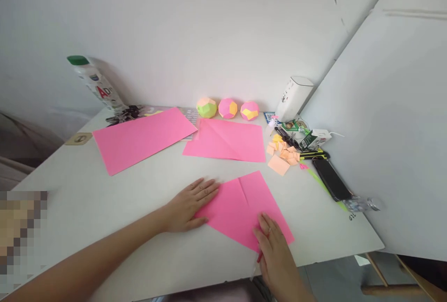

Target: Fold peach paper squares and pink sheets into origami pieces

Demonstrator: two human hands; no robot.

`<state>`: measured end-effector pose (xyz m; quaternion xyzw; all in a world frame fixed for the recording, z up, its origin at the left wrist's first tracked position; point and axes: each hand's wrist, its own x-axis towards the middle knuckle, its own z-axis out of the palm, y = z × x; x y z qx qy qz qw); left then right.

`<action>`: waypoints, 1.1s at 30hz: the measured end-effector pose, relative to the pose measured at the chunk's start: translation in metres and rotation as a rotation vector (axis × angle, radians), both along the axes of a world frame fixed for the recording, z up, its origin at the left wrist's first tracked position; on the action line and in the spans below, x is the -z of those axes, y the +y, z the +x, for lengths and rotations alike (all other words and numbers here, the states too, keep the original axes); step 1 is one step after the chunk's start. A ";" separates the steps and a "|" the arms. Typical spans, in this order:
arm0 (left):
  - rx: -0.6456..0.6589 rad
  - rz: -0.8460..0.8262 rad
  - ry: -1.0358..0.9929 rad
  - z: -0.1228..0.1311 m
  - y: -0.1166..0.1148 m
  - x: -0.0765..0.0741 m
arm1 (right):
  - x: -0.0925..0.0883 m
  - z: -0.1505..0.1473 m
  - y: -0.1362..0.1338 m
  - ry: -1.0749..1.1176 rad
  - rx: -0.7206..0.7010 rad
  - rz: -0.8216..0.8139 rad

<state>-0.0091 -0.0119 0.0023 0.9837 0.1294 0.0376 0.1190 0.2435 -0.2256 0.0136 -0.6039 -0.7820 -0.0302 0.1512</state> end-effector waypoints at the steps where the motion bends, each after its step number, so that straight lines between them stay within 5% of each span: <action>1: -0.009 0.013 0.005 -0.005 0.005 0.000 | 0.000 -0.004 0.005 -0.003 -0.022 -0.004; 5: -0.117 0.095 0.024 -0.035 0.020 0.003 | 0.004 -0.014 0.020 -0.031 -0.075 -0.036; 11: -0.458 0.162 0.062 -0.081 0.018 0.007 | 0.018 -0.006 0.023 -0.032 -0.109 0.014; 15: -0.700 0.146 0.074 -0.092 0.014 0.010 | 0.025 0.000 0.026 -0.044 -0.150 0.050; 18: -0.761 0.137 0.087 -0.093 0.016 0.012 | 0.027 0.001 0.028 -0.050 -0.163 0.092; 25: -0.840 0.088 0.084 -0.104 0.022 0.012 | 0.026 0.000 0.028 -0.072 -0.156 0.082; 28: -0.848 0.091 0.038 -0.089 0.019 0.003 | 0.023 -0.003 0.026 -0.063 -0.136 0.077; 31: -0.691 0.084 -0.035 -0.046 0.009 -0.008 | 0.020 -0.006 0.025 -0.059 -0.114 0.050; 33: -0.419 0.062 -0.098 -0.010 0.001 -0.012 | 0.019 -0.007 0.025 -0.055 -0.106 0.030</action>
